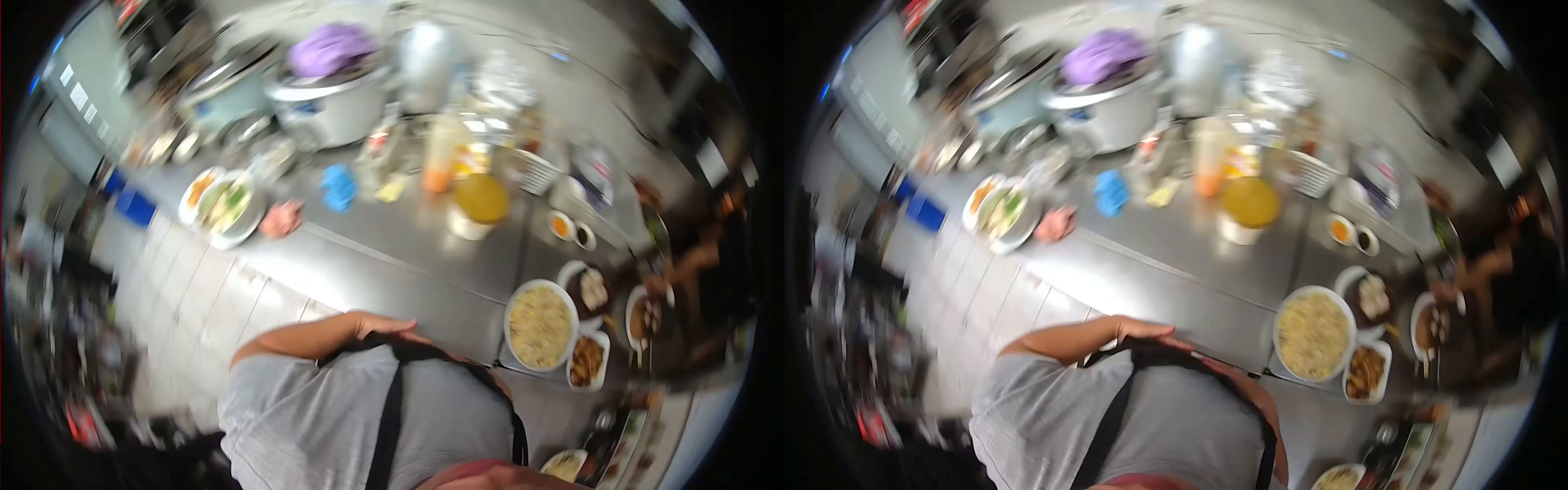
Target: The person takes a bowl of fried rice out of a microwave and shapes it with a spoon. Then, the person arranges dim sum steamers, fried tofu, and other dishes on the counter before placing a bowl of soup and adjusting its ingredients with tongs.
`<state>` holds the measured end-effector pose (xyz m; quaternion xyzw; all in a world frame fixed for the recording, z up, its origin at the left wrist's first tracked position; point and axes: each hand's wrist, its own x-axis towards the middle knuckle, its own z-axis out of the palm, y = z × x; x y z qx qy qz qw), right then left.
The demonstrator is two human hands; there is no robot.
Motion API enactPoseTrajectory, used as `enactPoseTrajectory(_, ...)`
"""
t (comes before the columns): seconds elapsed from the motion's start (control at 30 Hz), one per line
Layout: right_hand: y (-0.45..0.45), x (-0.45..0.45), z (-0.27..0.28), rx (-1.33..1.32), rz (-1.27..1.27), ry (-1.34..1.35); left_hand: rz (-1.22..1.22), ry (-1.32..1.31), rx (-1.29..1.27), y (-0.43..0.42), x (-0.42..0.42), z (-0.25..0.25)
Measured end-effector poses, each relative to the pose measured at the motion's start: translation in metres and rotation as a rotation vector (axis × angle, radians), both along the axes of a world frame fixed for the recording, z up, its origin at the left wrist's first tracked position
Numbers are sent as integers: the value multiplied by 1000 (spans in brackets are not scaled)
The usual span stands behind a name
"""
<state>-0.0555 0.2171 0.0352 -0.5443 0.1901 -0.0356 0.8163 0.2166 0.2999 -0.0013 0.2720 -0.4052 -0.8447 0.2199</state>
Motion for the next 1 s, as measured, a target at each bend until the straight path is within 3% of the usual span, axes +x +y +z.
enactPoseTrajectory(0.1,-9,19,-5,-209,199,247,112,-133,225,55,56,25)
enactPoseTrajectory(0.13,-13,26,-8,-280,195,331,92,-130,145,72,86,-4)
enactPoseTrajectory(0.2,-16,48,-18,-398,128,457,200,-456,253,112,153,39)
enactPoseTrajectory(0.27,-15,77,-27,-501,15,547,558,-646,218,170,234,58)
enactPoseTrajectory(0.37,9,136,-30,-431,-221,461,1200,-785,457,250,349,55)
enactPoseTrajectory(0.43,29,188,-25,-422,-249,427,1806,-831,427,272,414,22)
enactPoseTrajectory(0.47,38,214,-23,-412,-268,416,1898,-830,426,275,443,10)
enactPoseTrajectory(0.53,44,266,-43,-648,-169,326,2064,-822,434,277,485,-13)
enactPoseTrajectory(0.6,59,327,-38,-703,-155,270,2108,-710,417,279,516,-31)
enactPoseTrajectory(0.63,64,357,-25,-956,-69,288,2097,-650,398,267,529,-39)
enactPoseTrajectory(0.7,73,410,-11,-1185,-47,146,2121,-536,334,260,547,-52)
enactPoseTrajectory(0.73,77,433,-16,-1334,-111,116,2100,-667,377,256,552,-51)
enactPoseTrajectory(0.77,81,455,-14,-1448,-120,128,2150,-614,313,254,554,-54)
enactPoseTrajectory(0.8,84,479,-15,-1370,-160,97,2188,-539,156,255,560,-64)
enactPoseTrajectory(0.83,84,500,-24,-1451,-171,-97,2250,-304,59,248,551,-54)
enactPoseTrajectory(0.87,81,510,-35,-1481,-139,-61,2217,-250,-4,248,566,-73)
enactPoseTrajectory(0.9,89,517,-16,-1488,30,270,2187,-185,65,251,578,-81)
enactPoseTrajectory(0.93,92,518,-36,-1642,-161,104,2167,-125,140,251,586,-88)
enactPoseTrajectory(0.97,92,516,-61,-1801,-332,-81,2258,-245,141,251,592,-90)
enactPoseTrajectory(1.0,93,507,-72,-1790,-360,-12,2378,-401,78,241,589,-82)
